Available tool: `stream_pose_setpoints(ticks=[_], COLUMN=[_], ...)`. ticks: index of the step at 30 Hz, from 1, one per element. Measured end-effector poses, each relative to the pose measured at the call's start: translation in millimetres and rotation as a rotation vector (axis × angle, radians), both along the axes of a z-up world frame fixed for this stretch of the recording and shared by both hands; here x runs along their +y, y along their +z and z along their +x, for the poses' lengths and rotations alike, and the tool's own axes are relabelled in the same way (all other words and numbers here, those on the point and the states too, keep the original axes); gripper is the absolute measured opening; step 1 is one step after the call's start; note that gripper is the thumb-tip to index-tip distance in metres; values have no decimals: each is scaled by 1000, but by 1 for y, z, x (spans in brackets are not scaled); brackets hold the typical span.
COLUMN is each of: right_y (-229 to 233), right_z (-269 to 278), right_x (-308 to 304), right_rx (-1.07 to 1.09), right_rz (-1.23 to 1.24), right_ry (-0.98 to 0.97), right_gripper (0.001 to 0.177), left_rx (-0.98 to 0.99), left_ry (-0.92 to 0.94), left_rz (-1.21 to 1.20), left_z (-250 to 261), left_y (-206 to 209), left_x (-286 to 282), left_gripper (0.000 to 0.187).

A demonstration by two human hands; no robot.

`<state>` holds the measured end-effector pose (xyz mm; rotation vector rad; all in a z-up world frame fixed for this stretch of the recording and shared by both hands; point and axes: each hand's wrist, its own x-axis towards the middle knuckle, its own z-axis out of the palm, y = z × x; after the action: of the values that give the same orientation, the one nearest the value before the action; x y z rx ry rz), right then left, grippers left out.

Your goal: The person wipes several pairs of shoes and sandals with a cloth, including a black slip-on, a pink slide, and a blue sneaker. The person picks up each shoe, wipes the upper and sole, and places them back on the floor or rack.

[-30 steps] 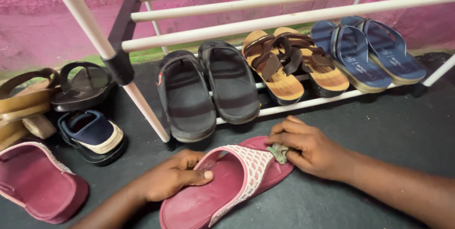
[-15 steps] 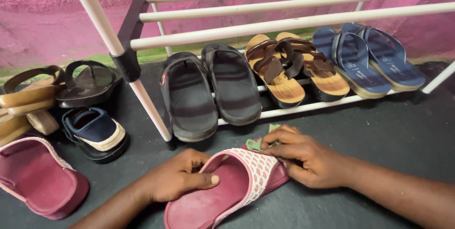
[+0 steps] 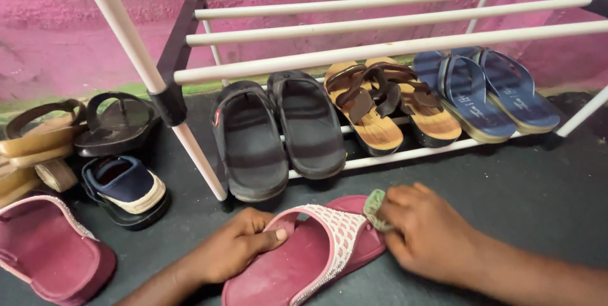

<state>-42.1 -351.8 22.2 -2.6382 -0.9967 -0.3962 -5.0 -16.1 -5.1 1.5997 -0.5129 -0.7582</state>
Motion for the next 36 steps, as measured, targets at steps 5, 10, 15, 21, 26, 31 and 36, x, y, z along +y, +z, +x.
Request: stream_pose_setpoints(ticks=[5, 10, 15, 21, 26, 31, 36], right_y=[-14, -36, -30, -12, -1, -28, -53], right_z=[-25, -24, -20, -27, -23, -15, -23], right_x=[1, 22, 31, 32, 17, 24, 22], right_rx=[-42, -83, 86, 172, 323, 96, -236], right_rz=[-56, -35, -60, 48, 69, -149, -374], right_ry=[149, 436, 426, 470, 574, 471, 185], right_gripper=[26, 58, 88, 89, 83, 86, 46], left_rx=[1, -225, -682, -472, -187, -200, -49], left_ry=[-21, 4, 9, 82, 97, 85, 129], left_rz=[-14, 121, 247, 253, 129, 163, 124], left_z=[-2, -14, -30, -33, -21, -18, -21], left_y=[1, 13, 28, 20, 7, 5, 10], left_x=[2, -2, -4, -16, -17, -16, -20], left_gripper=[31, 34, 36, 34, 32, 34, 30])
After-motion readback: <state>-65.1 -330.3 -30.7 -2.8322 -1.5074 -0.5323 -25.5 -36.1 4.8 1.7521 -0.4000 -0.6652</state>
